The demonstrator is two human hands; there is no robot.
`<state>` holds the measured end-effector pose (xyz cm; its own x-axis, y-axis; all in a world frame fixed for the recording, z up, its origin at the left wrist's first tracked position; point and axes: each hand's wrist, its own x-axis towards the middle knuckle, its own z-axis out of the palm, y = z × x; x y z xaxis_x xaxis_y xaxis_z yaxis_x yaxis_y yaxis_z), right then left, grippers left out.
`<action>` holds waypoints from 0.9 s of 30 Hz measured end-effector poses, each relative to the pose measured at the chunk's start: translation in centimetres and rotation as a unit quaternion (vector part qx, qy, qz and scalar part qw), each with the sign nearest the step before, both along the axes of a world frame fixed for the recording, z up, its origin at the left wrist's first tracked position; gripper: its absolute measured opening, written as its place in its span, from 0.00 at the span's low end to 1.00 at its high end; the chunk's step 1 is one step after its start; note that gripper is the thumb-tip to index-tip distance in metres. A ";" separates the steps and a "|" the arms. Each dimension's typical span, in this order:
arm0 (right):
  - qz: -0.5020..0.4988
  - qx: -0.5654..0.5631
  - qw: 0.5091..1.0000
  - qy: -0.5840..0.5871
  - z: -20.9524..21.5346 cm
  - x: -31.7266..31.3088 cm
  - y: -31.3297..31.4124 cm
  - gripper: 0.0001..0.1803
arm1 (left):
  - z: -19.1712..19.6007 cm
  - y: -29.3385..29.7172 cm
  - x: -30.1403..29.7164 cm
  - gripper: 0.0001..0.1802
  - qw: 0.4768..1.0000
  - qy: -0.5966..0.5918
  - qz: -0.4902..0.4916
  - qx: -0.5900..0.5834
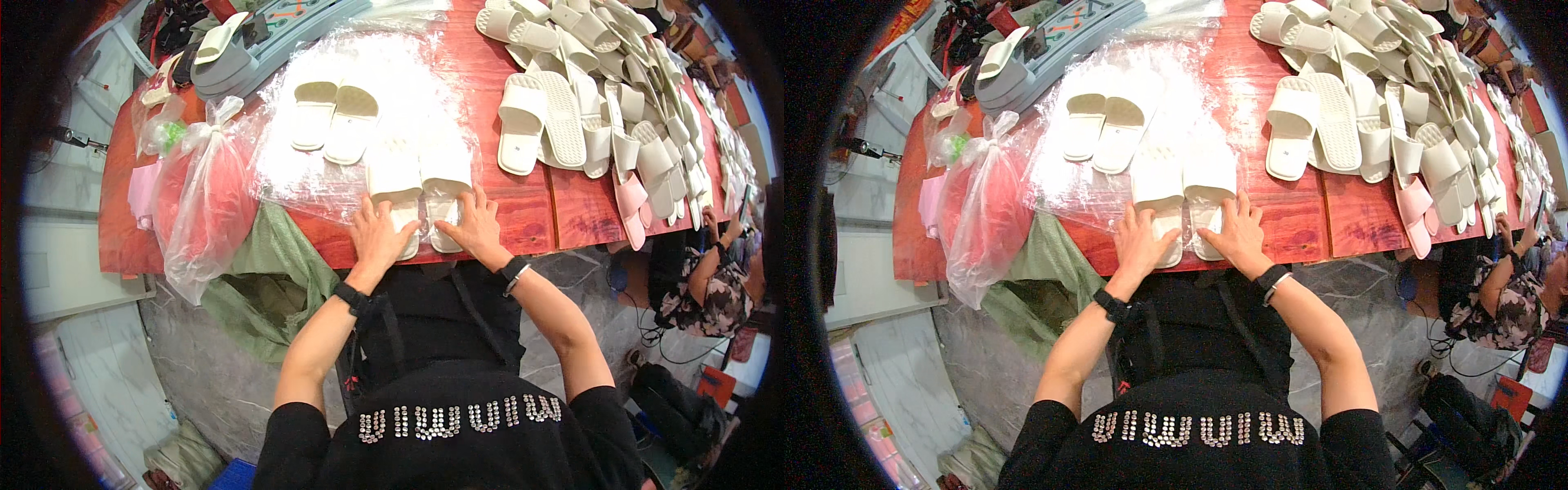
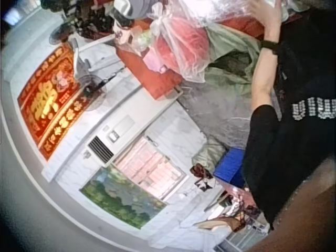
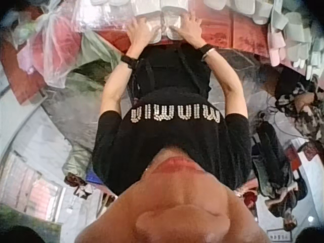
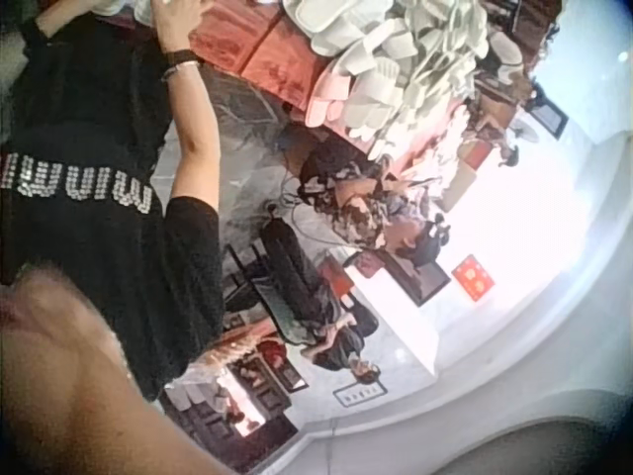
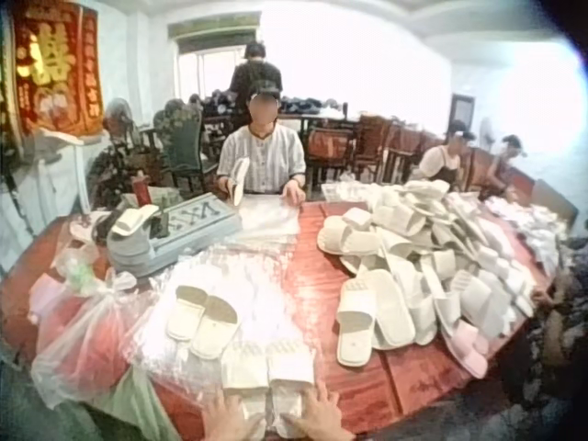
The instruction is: Pack pairs of white slippers into clear plastic bags.
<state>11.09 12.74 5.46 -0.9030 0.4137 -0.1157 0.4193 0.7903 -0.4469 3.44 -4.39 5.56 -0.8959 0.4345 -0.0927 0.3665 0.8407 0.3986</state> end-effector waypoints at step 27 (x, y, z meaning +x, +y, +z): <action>0.021 -0.637 0.732 0.239 6.5 3.3 -3.6 0.33 | 3.2 -2.1 5.1 0.30 0.516 -0.493 0.124 0.689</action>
<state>14.43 9.19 11.99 -0.9753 0.2150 -0.0507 -0.0379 -0.3889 -0.9205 8.54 -6.52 8.75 -0.7521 0.5801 -0.3128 -0.6372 -0.5188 0.5699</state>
